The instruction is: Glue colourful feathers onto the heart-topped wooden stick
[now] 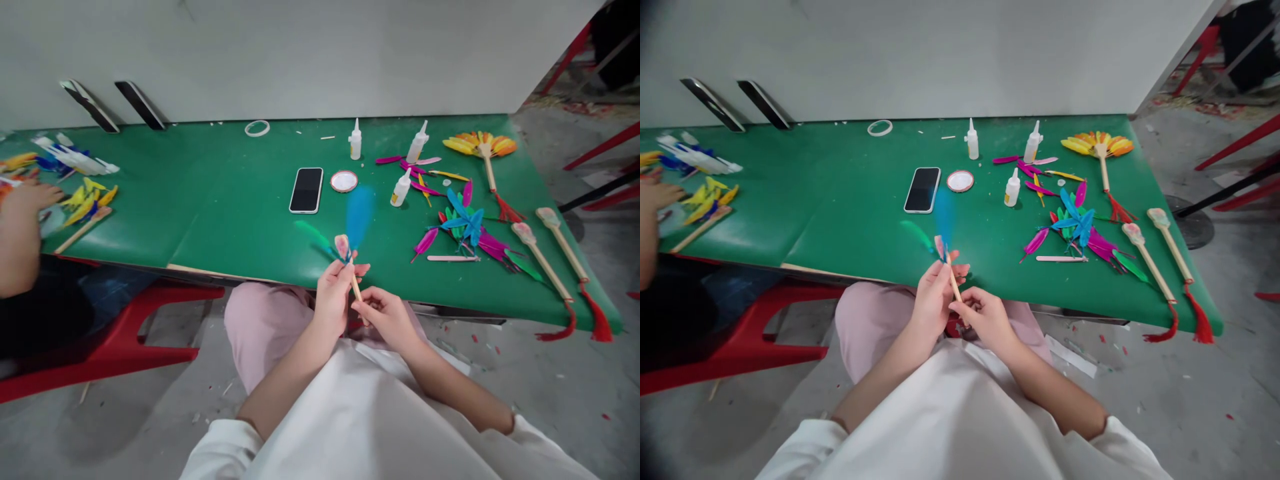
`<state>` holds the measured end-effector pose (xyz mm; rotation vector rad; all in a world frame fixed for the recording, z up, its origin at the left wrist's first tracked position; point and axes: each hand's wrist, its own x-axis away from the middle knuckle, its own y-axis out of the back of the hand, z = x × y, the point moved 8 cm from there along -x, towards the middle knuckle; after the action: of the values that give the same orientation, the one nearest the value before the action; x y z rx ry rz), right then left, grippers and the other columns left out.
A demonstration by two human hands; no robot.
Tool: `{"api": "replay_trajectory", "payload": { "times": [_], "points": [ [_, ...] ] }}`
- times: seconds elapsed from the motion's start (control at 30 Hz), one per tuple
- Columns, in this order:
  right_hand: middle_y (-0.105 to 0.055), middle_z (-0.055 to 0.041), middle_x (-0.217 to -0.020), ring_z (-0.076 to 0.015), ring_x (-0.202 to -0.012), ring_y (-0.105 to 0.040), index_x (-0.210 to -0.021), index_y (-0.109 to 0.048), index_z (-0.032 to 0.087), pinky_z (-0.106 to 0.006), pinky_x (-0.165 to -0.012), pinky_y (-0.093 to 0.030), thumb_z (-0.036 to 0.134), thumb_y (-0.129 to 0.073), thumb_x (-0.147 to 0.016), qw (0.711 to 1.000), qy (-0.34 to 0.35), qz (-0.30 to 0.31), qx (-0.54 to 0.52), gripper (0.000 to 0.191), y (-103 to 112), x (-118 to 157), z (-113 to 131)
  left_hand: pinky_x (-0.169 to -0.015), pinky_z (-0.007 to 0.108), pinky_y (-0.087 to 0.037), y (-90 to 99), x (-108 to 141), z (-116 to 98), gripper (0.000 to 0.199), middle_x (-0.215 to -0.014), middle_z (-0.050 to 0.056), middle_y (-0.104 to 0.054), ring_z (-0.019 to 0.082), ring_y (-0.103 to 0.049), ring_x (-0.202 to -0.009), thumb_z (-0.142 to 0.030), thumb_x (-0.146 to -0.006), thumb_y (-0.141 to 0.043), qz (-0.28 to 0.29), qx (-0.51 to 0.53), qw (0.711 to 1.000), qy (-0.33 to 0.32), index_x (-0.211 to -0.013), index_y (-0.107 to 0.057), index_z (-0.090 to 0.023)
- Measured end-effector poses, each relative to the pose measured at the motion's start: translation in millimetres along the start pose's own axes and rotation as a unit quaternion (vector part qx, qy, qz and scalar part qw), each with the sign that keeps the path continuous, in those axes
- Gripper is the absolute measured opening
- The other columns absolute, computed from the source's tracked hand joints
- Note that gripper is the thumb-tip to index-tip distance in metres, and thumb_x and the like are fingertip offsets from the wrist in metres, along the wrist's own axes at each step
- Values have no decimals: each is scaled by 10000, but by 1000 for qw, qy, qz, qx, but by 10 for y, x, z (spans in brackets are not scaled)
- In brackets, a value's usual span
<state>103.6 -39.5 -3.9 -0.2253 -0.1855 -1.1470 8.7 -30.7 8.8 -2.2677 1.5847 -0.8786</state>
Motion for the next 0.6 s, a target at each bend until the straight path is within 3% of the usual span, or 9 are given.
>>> {"api": "replay_trajectory", "payload": {
  "times": [0.07,0.23,0.6],
  "points": [
    [-515,46,-535,-69,-450,-422,-685,-562,176,-211,-452,-343,390,-666,-678,999,20,-42,21,238,73,4,47,-739,235,-461,-34,27,-12,303,-814,22,-699,132,-633,-818,-313,-705,-703,22,-9,1000,-4,-985,-653,-209],
    [-507,42,-566,-76,-502,-410,-665,-540,183,-216,-491,-346,365,-683,-671,982,95,-119,109,232,182,59,214,-804,314,-490,-26,56,-38,197,-929,69,-700,190,-655,-843,-319,-706,-699,23,-32,999,-23,-841,-696,-175],
    [-471,59,-567,-71,-505,-396,-673,-490,192,-205,-485,-336,371,-659,-698,984,95,-103,113,247,137,49,141,-689,263,-515,-45,72,-36,171,-834,60,-703,156,-645,-757,-315,-756,-651,46,-48,997,-28,-854,-698,-183]
  ]
}}
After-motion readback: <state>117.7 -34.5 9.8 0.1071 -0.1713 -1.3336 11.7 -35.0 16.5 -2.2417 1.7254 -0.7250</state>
